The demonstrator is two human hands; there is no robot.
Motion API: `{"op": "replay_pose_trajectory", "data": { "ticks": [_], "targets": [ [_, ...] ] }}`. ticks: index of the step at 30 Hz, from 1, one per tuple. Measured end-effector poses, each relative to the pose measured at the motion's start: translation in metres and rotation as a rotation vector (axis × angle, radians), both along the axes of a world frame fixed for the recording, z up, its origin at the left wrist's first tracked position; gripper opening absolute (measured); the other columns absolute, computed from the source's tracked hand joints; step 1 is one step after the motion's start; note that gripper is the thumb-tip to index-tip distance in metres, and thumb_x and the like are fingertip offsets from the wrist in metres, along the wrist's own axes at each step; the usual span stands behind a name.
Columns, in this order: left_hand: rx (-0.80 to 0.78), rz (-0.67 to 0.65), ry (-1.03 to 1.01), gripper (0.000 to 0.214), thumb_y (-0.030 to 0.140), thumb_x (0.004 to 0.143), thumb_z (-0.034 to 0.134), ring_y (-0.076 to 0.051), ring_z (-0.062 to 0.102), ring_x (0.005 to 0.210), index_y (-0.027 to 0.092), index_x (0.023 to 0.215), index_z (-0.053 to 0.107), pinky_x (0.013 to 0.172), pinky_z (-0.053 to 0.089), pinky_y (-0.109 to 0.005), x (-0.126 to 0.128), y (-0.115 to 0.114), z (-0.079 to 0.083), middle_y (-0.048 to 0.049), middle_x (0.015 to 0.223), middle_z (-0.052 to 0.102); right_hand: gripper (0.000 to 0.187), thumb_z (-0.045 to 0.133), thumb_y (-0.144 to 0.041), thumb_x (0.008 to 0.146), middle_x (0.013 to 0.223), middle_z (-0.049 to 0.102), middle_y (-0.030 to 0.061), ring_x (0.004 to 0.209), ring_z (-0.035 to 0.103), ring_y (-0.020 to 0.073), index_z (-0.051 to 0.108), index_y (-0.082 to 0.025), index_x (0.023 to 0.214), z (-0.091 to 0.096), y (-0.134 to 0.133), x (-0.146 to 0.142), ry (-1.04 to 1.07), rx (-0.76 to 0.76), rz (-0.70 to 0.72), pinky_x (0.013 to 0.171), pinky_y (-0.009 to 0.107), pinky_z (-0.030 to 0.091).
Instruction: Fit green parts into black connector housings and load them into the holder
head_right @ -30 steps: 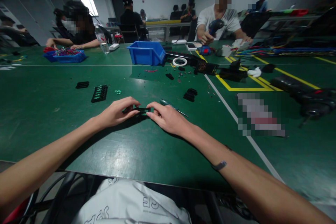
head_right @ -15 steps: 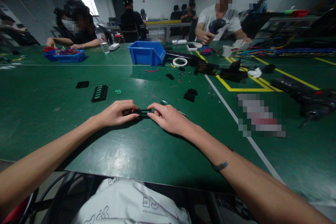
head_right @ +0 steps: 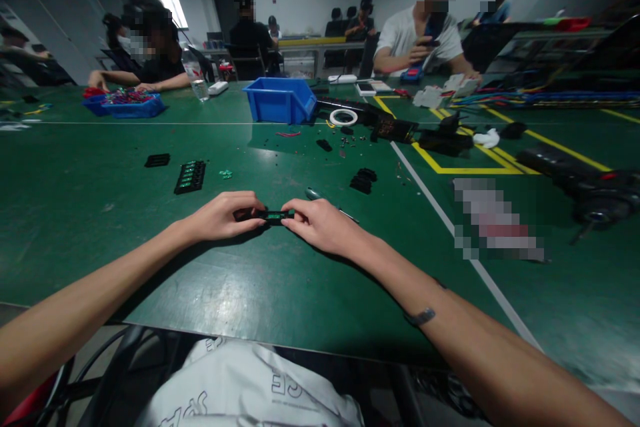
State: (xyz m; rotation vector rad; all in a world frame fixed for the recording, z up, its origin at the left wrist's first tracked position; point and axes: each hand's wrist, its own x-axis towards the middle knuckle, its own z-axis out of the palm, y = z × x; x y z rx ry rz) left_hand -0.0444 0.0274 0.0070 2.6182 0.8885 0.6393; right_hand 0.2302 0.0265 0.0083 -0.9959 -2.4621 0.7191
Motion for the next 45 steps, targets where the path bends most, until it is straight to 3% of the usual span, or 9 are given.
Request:
{"op": "replay_pose_trajectory", "data": {
  "ticks": [45],
  "targets": [
    [-0.026, -0.015, 0.041, 0.028, 0.041, 0.096, 0.064, -0.015, 0.058, 0.08, 0.015, 0.108, 0.07, 0.074, 0.045, -0.026, 0.0014, 0.0008, -0.0002, -0.003, 0.088, 0.059, 0.028, 0.061, -0.032, 0.098, 0.078, 0.066, 0.0003, 0.067, 0.058, 0.0131, 0.07, -0.018, 0.12, 0.0025, -0.0012, -0.0036, -0.06, -0.098, -0.074, 0.062, 0.026, 0.037]
  ]
}}
